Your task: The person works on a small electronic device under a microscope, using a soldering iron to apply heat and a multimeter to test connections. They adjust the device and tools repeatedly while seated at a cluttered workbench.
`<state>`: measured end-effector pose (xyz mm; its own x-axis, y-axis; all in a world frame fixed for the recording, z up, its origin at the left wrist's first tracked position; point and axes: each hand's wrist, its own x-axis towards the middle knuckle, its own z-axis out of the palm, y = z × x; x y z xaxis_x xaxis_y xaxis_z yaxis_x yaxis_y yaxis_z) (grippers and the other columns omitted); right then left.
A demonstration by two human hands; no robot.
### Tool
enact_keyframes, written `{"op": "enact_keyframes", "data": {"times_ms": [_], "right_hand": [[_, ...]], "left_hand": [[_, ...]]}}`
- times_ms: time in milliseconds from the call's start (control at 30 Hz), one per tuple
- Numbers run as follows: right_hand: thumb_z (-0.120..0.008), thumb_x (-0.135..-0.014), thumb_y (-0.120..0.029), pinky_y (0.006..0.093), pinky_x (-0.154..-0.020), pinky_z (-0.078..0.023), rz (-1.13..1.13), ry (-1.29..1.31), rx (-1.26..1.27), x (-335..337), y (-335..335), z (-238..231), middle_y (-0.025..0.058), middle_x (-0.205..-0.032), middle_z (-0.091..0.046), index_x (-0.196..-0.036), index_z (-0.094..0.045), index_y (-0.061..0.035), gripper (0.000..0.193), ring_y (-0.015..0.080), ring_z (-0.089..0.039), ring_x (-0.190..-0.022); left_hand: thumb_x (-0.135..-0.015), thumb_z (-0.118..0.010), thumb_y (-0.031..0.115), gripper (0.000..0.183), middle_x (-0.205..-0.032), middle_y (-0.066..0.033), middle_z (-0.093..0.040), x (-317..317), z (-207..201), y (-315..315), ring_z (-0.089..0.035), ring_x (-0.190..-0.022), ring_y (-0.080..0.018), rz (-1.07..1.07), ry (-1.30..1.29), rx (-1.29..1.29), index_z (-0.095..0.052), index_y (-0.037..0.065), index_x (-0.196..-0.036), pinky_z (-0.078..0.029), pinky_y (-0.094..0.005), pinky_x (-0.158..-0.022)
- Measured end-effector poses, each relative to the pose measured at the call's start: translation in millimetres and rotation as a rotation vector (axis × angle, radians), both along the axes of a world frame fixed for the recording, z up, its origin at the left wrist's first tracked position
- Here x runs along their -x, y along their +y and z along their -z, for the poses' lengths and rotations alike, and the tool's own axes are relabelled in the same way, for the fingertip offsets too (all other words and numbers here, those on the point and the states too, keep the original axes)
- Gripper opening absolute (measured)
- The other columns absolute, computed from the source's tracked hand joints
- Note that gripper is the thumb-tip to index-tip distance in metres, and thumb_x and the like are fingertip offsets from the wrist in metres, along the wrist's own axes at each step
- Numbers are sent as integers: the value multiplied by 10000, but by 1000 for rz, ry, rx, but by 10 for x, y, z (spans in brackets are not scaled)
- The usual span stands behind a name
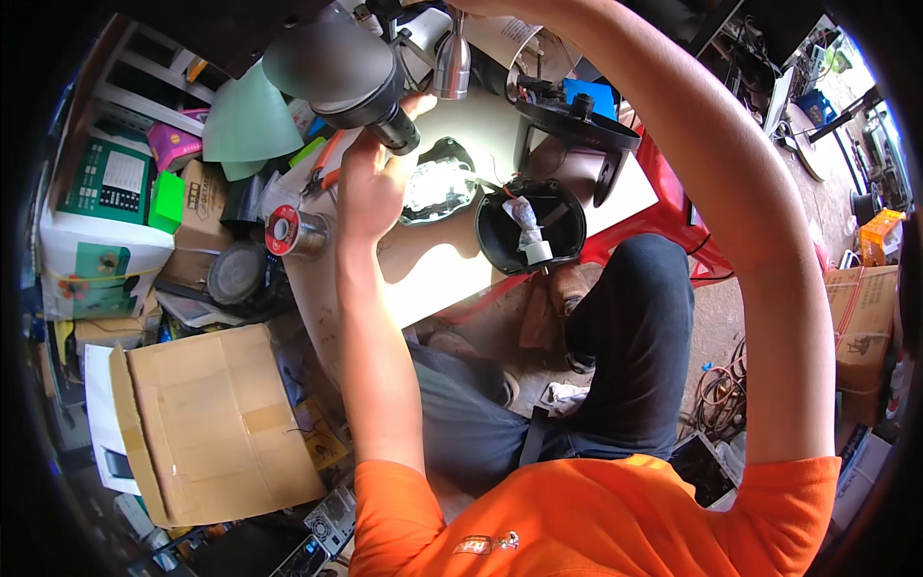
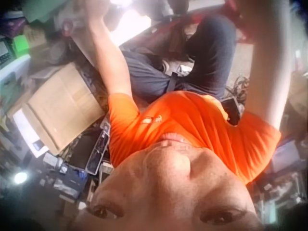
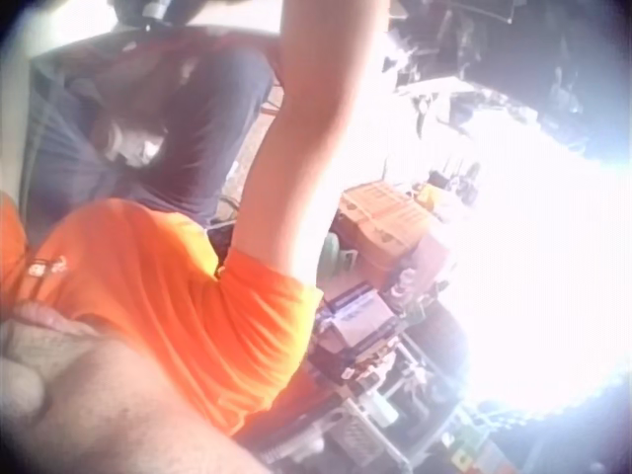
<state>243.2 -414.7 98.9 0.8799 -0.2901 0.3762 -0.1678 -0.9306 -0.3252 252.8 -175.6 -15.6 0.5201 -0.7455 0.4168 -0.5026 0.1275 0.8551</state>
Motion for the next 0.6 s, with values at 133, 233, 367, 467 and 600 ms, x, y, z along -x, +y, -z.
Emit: {"op": "enact_keyframes", "data": {"times_ms": [133,233,367,467,600], "right_hand": [[-619,-879,-219,379,-663,-546,-157,229,848,-254,-139,-12,50,-963,-730,-983,-735,-135,177,259,-713,-886],[-614,-876,-231,368,-622,-526,-277,263,1092,-190,-118,-129,-3,-950,-728,-973,-734,-215,155,218,-709,-880],[-648,-846,-235,355,-607,-519,-202,303,742,-200,-144,-114,-5,-870,-732,-950,-750,-202,149,204,-711,-819],[-664,-800,-211,339,-593,-517,-248,225,929,-217,-213,-22,31,-790,-732,-839,-770,-144,132,206,-710,-755],[-669,-758,-166,342,-573,-513,-226,282,1043,-161,-114,-60,55,-754,-729,-758,-769,-108,116,212,-710,-736]], "left_hand": [[-976,-527,46,336,-1235,-140,-657,-114,-9,-67,-594,-1137,-195,2,190,-11,-579,-10,-1303,-422,-331,-1035],[-991,-566,115,322,-1197,-144,-676,-286,17,-112,-604,-1106,-201,55,211,5,-595,-1,-1289,-441,-341,-1005],[-976,-617,146,296,-1101,-139,-708,-328,42,-195,-645,-1048,-173,68,284,19,-615,-3,-1232,-476,-328,-973],[-980,-609,131,288,-1097,-115,-700,-347,75,-223,-649,-1008,-175,0,273,-3,-608,11,-1242,-490,-330,-941],[-908,-682,179,302,-972,-73,-712,-566,242,-149,-647,-872,-126,-375,-19,137,-644,5,-1152,-501,-282,-792]]}}
